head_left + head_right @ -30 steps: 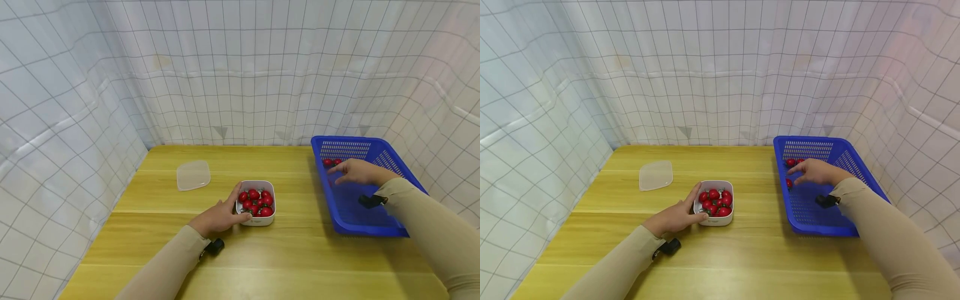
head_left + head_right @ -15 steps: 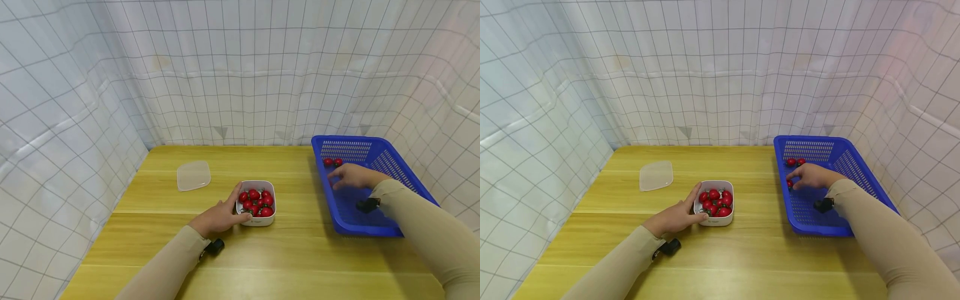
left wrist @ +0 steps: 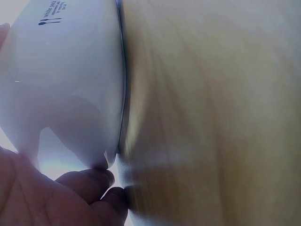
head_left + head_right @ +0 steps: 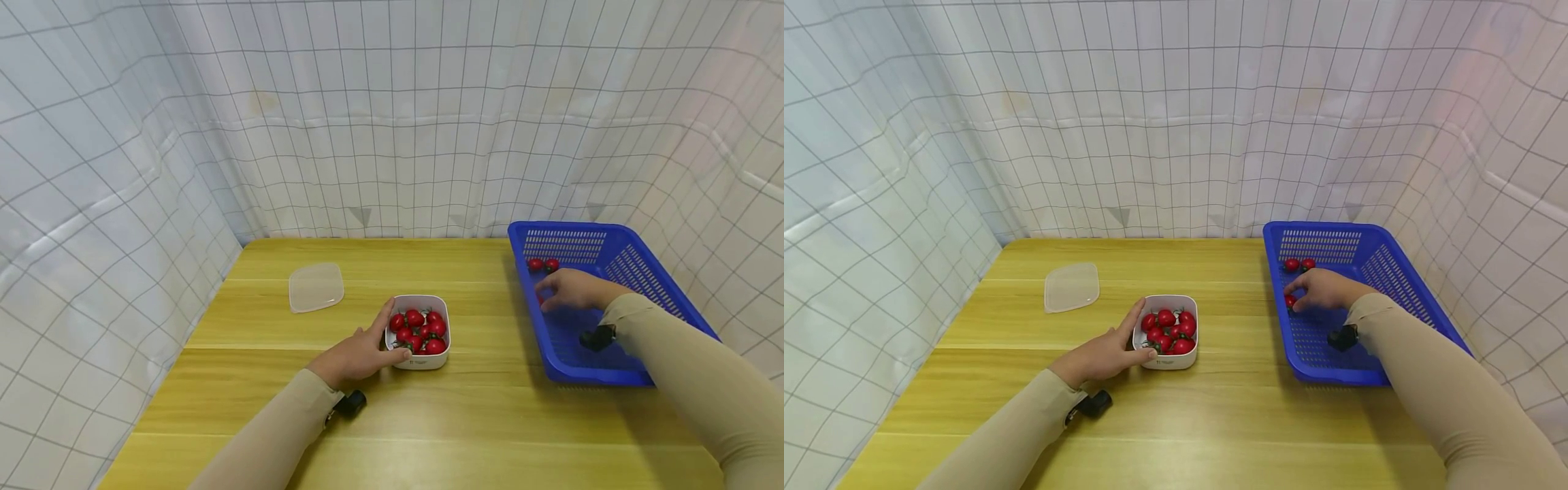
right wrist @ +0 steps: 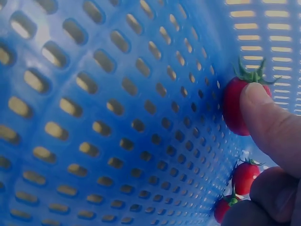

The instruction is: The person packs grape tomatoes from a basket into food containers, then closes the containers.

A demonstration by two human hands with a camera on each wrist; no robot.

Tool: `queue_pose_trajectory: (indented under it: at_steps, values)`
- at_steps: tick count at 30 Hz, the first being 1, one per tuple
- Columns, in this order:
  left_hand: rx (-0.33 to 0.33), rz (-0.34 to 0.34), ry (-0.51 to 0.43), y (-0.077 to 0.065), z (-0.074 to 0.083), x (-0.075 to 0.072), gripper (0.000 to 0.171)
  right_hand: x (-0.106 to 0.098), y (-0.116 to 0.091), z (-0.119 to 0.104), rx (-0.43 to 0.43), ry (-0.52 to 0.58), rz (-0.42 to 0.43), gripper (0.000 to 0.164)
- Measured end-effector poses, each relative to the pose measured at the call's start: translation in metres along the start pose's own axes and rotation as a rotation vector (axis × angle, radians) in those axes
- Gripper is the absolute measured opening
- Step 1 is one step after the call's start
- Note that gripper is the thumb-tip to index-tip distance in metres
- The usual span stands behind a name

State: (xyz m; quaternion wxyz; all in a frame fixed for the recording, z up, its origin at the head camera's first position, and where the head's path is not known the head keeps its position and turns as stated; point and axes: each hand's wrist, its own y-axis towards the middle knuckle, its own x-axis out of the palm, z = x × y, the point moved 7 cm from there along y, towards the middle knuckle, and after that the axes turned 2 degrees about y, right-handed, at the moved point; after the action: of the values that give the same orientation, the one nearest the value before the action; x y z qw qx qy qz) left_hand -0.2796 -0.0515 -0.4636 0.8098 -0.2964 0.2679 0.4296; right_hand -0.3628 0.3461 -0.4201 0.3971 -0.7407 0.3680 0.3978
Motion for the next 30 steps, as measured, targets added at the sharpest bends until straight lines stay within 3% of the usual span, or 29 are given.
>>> queue_pose_trajectory:
  at_steps: [16, 30]
  values:
    - [0.029, 0.005, -0.024, -0.0009, 0.0025, -0.0007, 0.109, 0.0003, -0.0013, 0.0035, -0.017, -0.05, 0.02, 0.047]
    - [0.039, 0.005, -0.034, -0.0011, 0.002, -0.0007, 0.109, 0.0041, -0.0013, 0.0086, -0.008, 0.013, 0.003, 0.049]
